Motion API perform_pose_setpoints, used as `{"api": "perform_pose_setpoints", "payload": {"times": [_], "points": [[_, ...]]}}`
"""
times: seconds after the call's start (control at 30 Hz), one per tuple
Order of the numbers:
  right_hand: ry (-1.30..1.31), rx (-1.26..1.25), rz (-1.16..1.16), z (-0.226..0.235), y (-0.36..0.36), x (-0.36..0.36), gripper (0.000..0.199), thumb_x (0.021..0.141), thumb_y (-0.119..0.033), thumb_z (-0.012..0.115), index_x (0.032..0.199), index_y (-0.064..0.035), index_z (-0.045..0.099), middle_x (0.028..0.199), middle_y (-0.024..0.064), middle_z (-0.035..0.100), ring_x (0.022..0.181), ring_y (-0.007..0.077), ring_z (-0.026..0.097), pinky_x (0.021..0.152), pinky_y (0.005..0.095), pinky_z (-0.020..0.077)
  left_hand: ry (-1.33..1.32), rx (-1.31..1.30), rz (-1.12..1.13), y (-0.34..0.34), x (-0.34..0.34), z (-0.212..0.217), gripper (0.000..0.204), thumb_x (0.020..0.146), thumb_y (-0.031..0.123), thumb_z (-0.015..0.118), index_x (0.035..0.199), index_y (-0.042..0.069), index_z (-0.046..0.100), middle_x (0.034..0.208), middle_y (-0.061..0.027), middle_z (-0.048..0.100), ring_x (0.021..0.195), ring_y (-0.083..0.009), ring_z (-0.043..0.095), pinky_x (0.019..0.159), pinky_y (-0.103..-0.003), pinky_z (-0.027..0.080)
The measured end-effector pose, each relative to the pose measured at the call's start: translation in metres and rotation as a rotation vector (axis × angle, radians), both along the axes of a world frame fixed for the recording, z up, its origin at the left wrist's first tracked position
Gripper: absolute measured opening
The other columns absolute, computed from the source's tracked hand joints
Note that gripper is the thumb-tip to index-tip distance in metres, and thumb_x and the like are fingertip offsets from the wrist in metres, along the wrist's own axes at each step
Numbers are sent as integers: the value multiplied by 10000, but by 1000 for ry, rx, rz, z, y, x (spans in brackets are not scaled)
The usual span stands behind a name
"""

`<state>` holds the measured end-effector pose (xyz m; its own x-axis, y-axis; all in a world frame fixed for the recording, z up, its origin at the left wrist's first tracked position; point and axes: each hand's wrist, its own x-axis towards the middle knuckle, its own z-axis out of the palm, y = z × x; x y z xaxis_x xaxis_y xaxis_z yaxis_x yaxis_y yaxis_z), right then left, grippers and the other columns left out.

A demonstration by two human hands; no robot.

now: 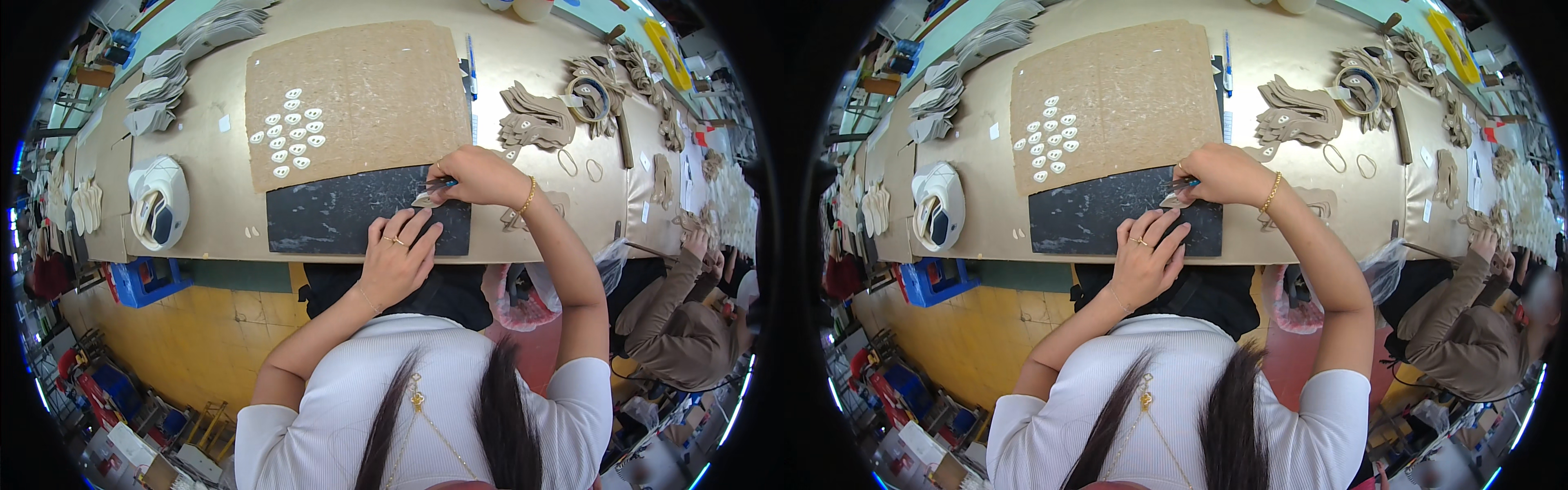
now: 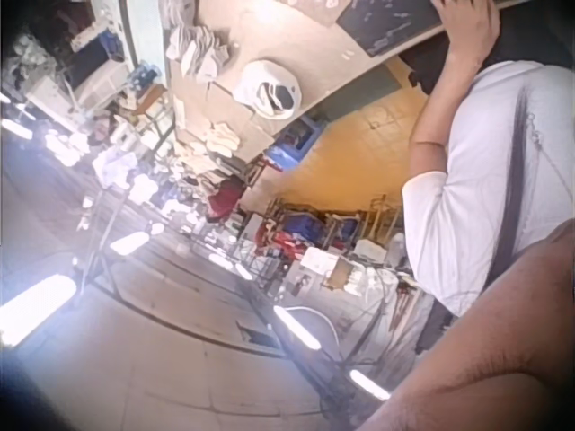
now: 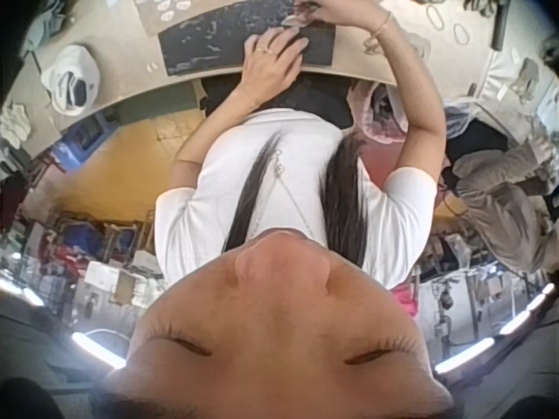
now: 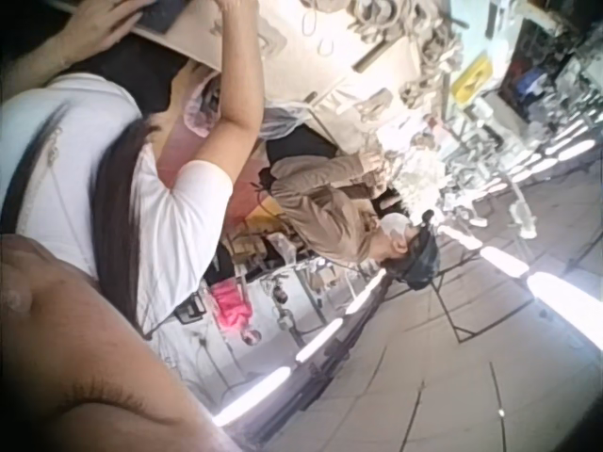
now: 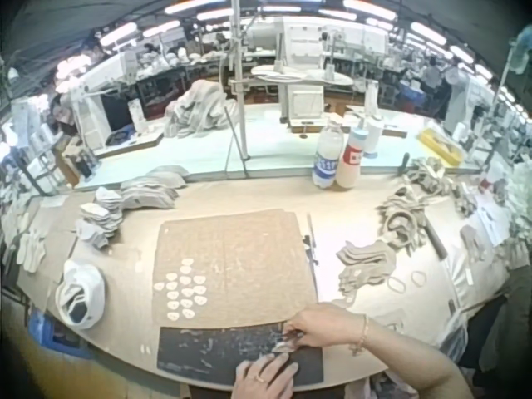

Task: The person places small white circular inserts into beige shoe part cutouts on a workbench. She repeatedly picks up inserts and parts, aligns them, and sets the assembled pieces aside. She also retrieves a stack of white fabric pieces from a nearby table and places them on the workbench.

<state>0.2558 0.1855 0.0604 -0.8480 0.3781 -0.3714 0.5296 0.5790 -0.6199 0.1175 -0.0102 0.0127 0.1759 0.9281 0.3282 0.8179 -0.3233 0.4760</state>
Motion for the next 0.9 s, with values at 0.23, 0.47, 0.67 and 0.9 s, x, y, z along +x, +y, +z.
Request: {"api": "perform_pose_setpoints", "payload": {"times": [0.23,0.47,0.67,0.9], "points": [[4,-12,23,-1,3,0,250,793,-265,776,938,-65,740,834,150,714,801,338,683,718,413,511,35,-11,-1,1,1,1,437,808,161,716,1234,113,632,1340,-95,562,1196,-287,508,972,-463,361],[5,-15,25,-2,5,-4,174,759,-220,760,871,-87,757,822,119,726,806,306,699,718,404,536,42,-9,3,1,2,-1,461,807,169,720,1256,122,626,1356,-94,561,1191,-288,508,963,-464,366],[-9,-25,39,-1,7,-6,179,752,-227,766,859,-83,757,816,121,725,797,305,697,718,401,535,61,-14,-3,2,2,0,478,808,180,722,1270,119,618,1357,-98,555,1189,-295,504,959,-463,369],[18,3,20,-3,5,-6,233,756,-228,776,928,-72,759,849,133,728,835,322,694,752,414,538,86,-32,28,3,9,6,483,780,179,728,1244,99,622,1337,-120,564,1176,-315,512,950,-471,399]]}}
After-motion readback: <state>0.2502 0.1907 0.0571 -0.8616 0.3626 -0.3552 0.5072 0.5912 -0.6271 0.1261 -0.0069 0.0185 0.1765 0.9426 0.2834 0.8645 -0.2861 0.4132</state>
